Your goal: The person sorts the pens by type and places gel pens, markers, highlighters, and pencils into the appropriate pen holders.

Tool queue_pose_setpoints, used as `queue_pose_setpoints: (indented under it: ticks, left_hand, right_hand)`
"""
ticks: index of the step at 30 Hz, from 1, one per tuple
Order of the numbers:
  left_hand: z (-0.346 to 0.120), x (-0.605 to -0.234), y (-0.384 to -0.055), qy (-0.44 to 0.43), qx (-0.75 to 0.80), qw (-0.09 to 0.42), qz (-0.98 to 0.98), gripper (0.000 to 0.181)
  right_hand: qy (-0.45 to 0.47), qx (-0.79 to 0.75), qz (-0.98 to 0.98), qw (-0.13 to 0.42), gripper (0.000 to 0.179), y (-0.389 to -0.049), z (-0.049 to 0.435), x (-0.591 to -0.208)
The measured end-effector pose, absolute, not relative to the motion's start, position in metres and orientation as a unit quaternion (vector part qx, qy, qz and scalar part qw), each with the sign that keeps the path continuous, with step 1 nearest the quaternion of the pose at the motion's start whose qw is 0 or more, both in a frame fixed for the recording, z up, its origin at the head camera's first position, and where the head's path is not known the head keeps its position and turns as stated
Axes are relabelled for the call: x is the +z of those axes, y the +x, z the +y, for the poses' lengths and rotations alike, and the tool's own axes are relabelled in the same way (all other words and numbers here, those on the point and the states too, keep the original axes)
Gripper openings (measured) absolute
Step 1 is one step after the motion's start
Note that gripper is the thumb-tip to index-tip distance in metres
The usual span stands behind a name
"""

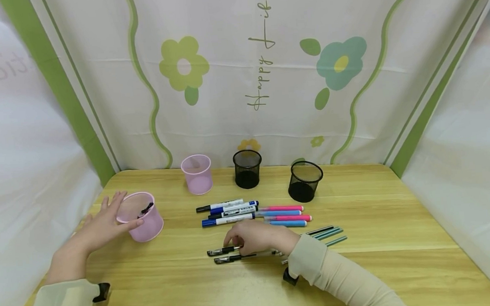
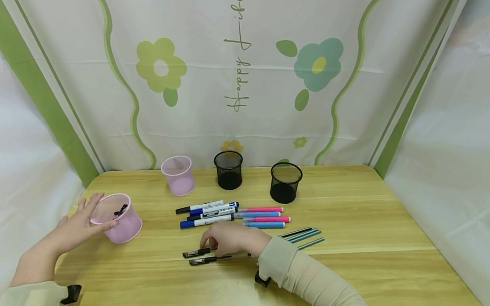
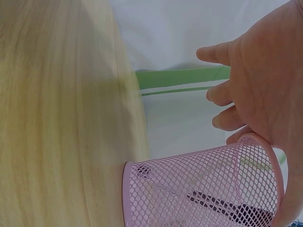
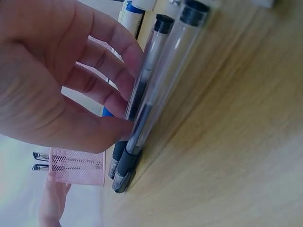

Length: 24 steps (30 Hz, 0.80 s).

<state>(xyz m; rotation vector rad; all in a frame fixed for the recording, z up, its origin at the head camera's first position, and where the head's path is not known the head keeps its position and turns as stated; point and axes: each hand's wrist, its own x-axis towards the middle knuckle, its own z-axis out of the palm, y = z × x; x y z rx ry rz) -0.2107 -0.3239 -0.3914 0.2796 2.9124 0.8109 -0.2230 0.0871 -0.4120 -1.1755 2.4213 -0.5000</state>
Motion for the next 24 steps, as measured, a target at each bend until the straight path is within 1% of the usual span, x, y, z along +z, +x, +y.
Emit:
queue_pose_setpoints:
  ticks: [9,24]
  left_hand:
    - [-0.3243,-0.3912,-0.2113,0.091,0.265,0.053,0.958,0.109]
    - [-0.3236,-0.3914,-0.2101,0.090,0.266,0.053,0.958,0.108]
  right_hand:
    - [-0.437,-0.162,0.860,0.208,0.057,-0.2254,0.0875,-0.4104]
    - [-0.431,-0.184,0.856,0.219,0.063,-0.2288,0.0910,-0.4098]
